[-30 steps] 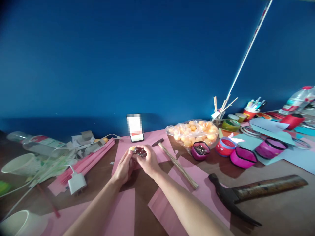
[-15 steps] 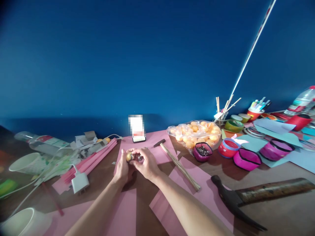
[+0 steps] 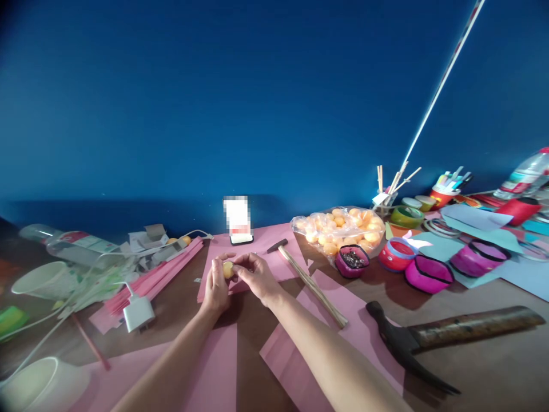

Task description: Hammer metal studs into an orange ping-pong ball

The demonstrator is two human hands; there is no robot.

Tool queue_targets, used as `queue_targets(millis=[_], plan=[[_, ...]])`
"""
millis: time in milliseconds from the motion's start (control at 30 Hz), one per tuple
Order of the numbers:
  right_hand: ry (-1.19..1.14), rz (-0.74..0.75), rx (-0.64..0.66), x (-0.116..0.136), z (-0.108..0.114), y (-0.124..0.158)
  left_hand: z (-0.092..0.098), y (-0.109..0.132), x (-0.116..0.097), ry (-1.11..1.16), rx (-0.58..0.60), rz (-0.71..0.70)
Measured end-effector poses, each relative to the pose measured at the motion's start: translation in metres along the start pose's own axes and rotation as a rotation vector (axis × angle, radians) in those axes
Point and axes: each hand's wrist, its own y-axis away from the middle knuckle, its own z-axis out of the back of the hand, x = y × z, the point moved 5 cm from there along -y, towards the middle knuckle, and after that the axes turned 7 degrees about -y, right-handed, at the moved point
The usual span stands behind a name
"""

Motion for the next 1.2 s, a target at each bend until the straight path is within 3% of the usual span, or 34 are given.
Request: queue_targets(millis=[333, 633, 867, 1200], plan=[[-0.033, 0.005, -0.067, 0.007, 0.002, 0.0, -0.002, 0.007, -0.012, -0.089, 0.055, -0.041], [0.097, 0.08, -0.027, 0.01, 0.006, -0.002, -0.005, 0.009, -0.011, 0.211, 0.147, 0.032], [0.113, 0.105, -0.125, 0.011, 0.01, -0.001, -0.013, 0.004, 0.0, 0.42, 0.148, 0.137], [0.238, 0.167, -0.079, 0.012, 0.009, -0.001, -0.013, 0.009, -0.009, 0.29, 0.174, 0.048]])
